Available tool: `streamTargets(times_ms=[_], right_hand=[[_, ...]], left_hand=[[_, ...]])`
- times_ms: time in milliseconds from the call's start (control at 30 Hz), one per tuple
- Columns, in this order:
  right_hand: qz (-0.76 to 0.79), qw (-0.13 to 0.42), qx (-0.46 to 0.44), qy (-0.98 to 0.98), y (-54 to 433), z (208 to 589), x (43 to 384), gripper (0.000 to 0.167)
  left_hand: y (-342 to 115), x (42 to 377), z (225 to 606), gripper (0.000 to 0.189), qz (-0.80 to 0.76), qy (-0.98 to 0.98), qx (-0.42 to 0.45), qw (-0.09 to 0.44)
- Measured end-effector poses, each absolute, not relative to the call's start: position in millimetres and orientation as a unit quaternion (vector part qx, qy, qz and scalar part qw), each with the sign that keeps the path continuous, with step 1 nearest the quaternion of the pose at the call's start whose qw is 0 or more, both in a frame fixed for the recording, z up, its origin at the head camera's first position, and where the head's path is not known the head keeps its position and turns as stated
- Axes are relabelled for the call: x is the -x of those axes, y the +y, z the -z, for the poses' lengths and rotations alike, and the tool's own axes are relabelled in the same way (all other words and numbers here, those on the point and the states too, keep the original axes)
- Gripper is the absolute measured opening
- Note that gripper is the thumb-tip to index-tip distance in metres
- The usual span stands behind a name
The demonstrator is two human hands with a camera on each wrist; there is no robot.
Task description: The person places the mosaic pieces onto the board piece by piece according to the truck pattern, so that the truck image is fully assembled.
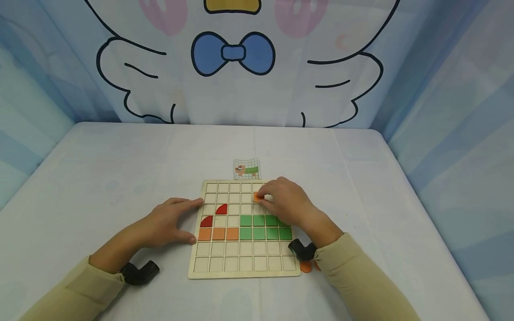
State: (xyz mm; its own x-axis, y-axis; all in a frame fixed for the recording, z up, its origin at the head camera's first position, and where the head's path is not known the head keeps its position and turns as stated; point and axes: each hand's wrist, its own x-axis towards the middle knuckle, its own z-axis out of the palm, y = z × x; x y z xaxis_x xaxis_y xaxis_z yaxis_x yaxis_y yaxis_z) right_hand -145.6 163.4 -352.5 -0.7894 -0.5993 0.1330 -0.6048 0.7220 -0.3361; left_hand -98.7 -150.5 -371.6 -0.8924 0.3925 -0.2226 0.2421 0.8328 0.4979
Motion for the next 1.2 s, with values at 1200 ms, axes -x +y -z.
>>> streamTargets(times_ms=[1200], right_hand=[[-0.141, -0.055, -0.374, -0.915, 114.3, 360.8, 145.2, 0.016]], left_hand=[[-150.5, 99.4, 370.6, 0.092, -0.236, 0.943, -0.167, 0.165]])
